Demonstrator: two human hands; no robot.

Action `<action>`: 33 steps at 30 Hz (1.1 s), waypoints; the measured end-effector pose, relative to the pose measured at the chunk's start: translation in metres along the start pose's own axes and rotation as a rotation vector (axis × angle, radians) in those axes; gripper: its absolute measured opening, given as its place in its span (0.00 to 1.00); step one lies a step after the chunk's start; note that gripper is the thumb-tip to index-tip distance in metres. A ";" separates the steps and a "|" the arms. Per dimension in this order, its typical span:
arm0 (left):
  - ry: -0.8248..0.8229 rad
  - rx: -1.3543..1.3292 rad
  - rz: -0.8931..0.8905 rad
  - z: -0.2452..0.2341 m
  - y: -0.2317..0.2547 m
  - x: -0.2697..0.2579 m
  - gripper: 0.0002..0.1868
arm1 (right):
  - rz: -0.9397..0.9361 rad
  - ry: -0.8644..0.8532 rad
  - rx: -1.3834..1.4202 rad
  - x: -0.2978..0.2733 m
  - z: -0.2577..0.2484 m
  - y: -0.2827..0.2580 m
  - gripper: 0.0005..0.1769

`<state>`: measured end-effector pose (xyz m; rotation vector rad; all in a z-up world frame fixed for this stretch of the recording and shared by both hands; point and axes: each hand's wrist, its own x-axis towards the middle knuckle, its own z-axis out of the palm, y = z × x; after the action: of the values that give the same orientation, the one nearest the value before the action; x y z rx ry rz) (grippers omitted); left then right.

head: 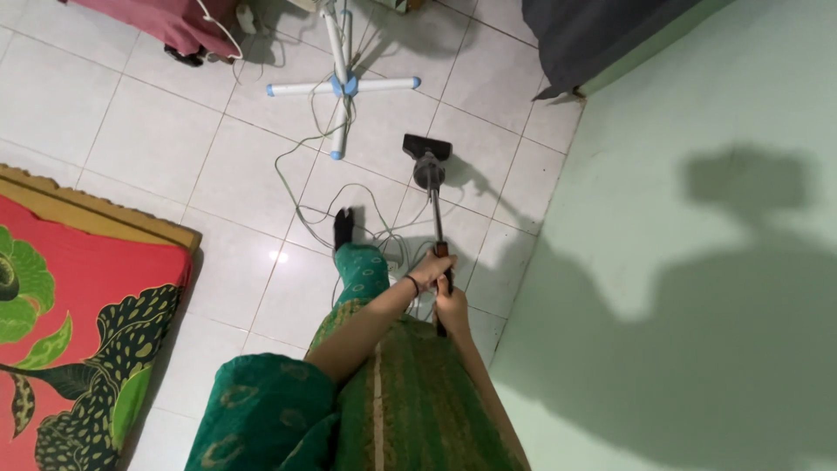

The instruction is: Vacuuming the tiled floor around furniture and a fan using a handheld vacuum cleaner.

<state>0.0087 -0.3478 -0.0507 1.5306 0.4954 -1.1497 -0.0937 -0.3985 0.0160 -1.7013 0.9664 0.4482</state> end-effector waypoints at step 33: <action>0.114 -0.311 0.096 -0.018 0.396 0.231 0.50 | 0.158 -0.231 0.074 0.302 -0.090 -0.377 0.32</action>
<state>0.4363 -0.5138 -0.0492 1.3381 0.6391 -0.8691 0.3673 -0.5600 0.0667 -1.4762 0.9384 0.6889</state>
